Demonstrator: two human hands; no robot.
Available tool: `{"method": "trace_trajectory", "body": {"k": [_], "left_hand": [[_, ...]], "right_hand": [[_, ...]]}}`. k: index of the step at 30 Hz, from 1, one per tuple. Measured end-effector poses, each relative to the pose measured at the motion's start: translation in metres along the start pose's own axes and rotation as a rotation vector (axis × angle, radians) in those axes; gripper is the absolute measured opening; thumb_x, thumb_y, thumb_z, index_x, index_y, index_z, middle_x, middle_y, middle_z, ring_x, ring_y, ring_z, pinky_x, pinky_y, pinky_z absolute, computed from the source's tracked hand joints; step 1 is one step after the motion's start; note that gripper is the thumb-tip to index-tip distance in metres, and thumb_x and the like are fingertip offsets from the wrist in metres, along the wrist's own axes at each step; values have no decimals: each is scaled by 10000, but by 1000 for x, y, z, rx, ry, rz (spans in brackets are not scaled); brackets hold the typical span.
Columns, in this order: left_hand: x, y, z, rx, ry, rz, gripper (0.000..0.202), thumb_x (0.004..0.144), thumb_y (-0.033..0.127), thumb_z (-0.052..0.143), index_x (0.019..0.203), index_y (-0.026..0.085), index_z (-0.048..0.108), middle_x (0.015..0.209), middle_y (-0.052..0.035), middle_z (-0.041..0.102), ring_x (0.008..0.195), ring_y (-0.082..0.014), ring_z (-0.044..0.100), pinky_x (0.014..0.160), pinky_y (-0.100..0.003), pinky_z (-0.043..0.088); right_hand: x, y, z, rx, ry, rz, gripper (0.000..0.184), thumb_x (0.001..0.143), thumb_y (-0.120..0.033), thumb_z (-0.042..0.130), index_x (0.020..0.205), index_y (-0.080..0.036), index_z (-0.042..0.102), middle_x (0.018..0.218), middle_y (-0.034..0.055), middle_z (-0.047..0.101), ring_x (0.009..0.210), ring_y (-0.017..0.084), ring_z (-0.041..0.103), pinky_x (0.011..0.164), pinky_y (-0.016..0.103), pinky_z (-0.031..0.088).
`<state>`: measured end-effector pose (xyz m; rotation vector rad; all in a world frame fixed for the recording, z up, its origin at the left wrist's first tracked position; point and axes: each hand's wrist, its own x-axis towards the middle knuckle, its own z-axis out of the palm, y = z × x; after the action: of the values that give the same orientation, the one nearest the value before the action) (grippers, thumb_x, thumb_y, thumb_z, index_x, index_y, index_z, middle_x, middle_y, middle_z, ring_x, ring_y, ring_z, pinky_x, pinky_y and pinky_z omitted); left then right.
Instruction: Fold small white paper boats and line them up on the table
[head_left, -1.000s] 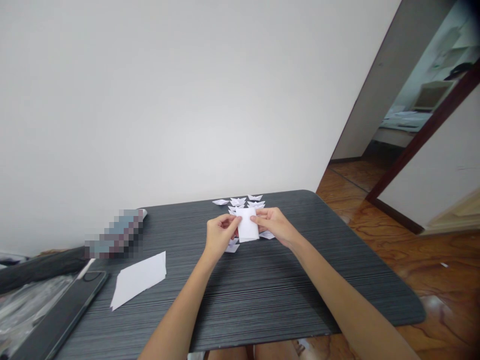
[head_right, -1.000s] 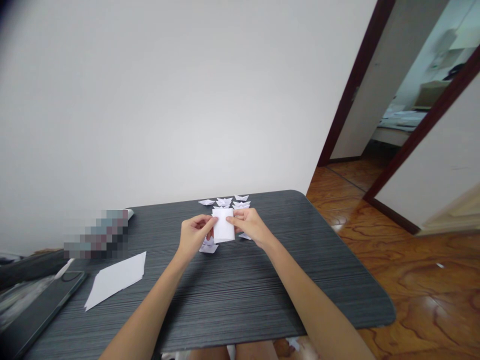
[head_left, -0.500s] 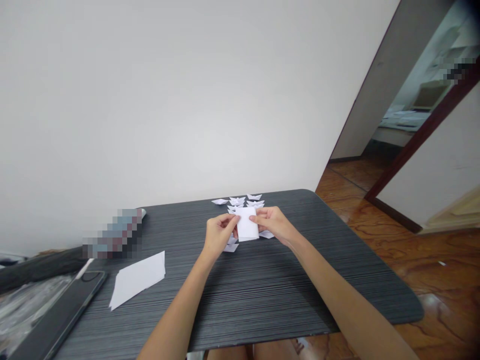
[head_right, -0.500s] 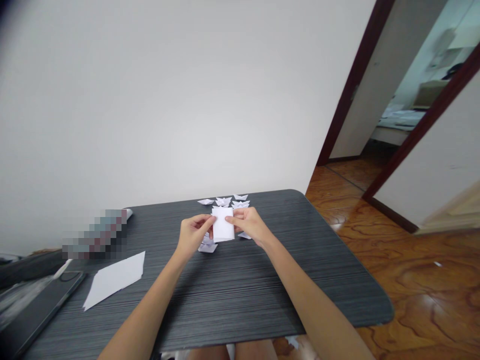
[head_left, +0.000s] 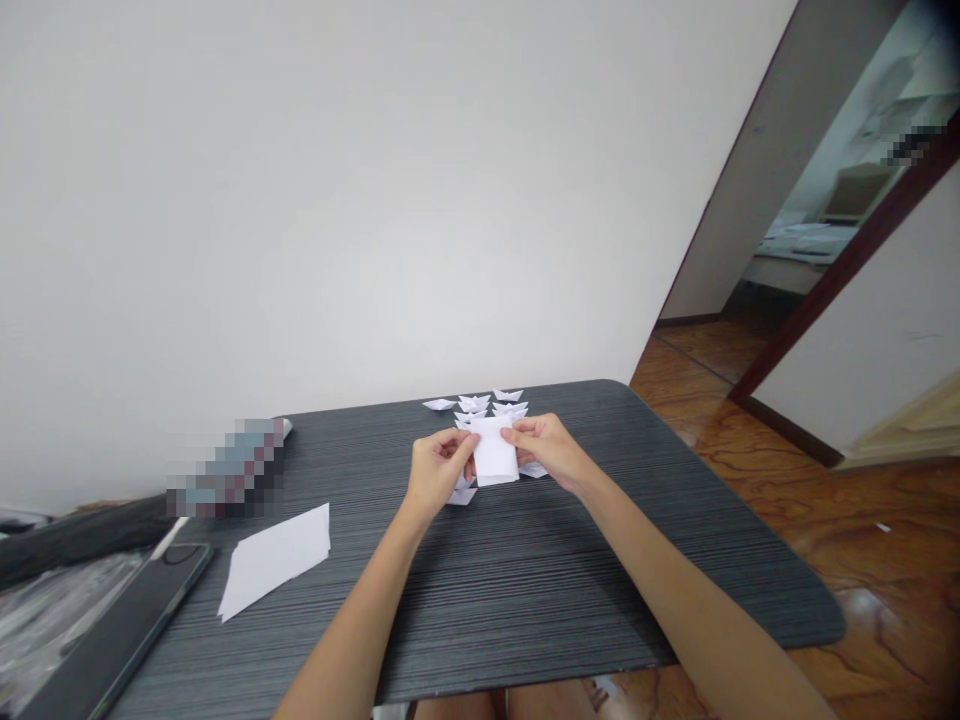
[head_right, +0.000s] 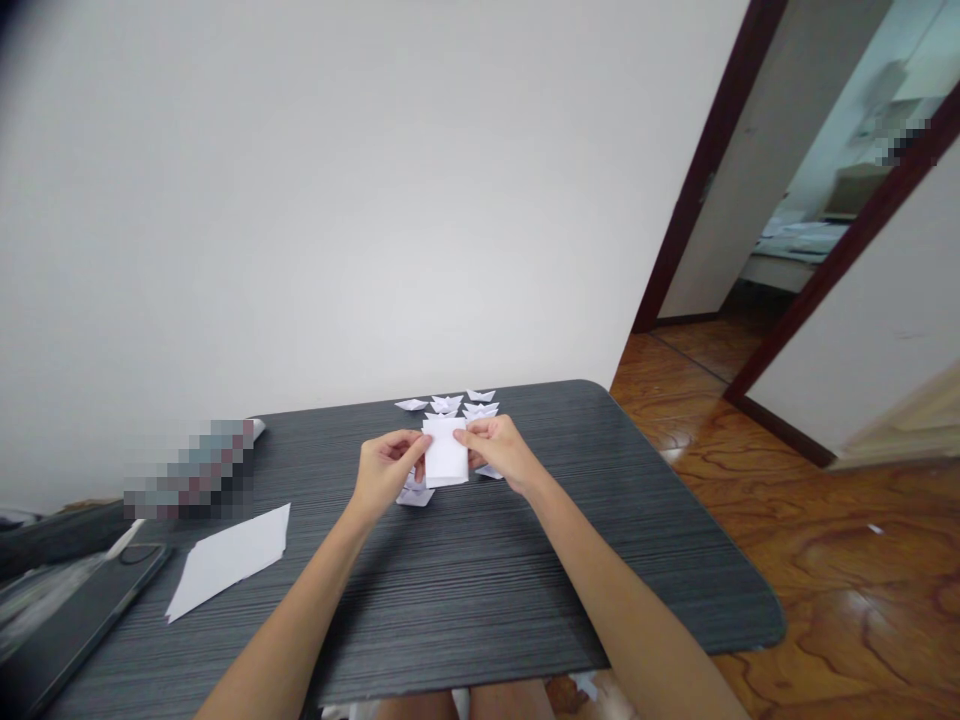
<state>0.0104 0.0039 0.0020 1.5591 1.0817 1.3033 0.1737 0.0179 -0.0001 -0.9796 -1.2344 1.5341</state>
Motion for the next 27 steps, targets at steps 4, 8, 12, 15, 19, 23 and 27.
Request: {"method": "trace_trajectory", "body": {"k": [4, 8, 12, 15, 19, 23, 27], "left_hand": [[-1, 0, 1, 0, -18, -9, 225, 704, 305, 577, 579, 118, 562, 388, 39, 502, 333, -55, 422, 378, -170, 338], [-2, -1, 3, 2, -32, -22, 224, 705, 299, 576, 577, 117, 557, 386, 38, 500, 329, -51, 419, 376, -166, 335], [-1, -1, 1, -2, 2, -29, 222, 703, 297, 575, 577, 116, 557, 381, 37, 501, 327, -51, 420, 373, -163, 336], [1, 0, 0, 11, 32, -29, 228, 694, 302, 578, 565, 115, 559, 374, 34, 506, 324, -54, 423, 367, -164, 335], [2, 1, -2, 17, 49, -28, 229, 680, 310, 582, 560, 116, 561, 376, 32, 514, 319, -58, 425, 364, -168, 338], [3, 3, -4, 21, 78, -26, 221, 673, 306, 586, 560, 118, 564, 376, 33, 512, 318, -63, 433, 359, -172, 339], [5, 5, -6, 27, 86, -19, 217, 675, 300, 586, 560, 117, 566, 379, 29, 516, 315, -63, 434, 354, -172, 344]], "right_hand": [[2, 2, 2, 4, 38, -54, 294, 623, -388, 640, 695, -104, 651, 555, 20, 630, 492, 119, 572, 495, 235, 460], [4, 4, 5, -10, 141, -109, 313, 589, -415, 649, 646, -108, 650, 527, 6, 613, 465, 117, 542, 474, 237, 439], [4, 5, 6, 5, 57, -60, 335, 609, -440, 630, 656, -108, 633, 549, 13, 623, 500, 125, 565, 527, 252, 456], [2, 5, 3, -45, -55, 15, 309, 565, -392, 683, 606, -97, 601, 527, 22, 621, 480, 119, 565, 507, 237, 448], [2, 7, 0, -52, -103, 32, 309, 570, -378, 685, 619, -90, 584, 556, 33, 637, 496, 118, 587, 497, 218, 450], [2, 8, -2, -87, -221, 81, 330, 573, -379, 687, 658, -78, 582, 588, 73, 656, 550, 162, 634, 514, 233, 480], [1, 7, -3, -54, -250, 87, 317, 595, -367, 679, 686, -76, 592, 618, 88, 667, 567, 157, 644, 527, 222, 491]]}}
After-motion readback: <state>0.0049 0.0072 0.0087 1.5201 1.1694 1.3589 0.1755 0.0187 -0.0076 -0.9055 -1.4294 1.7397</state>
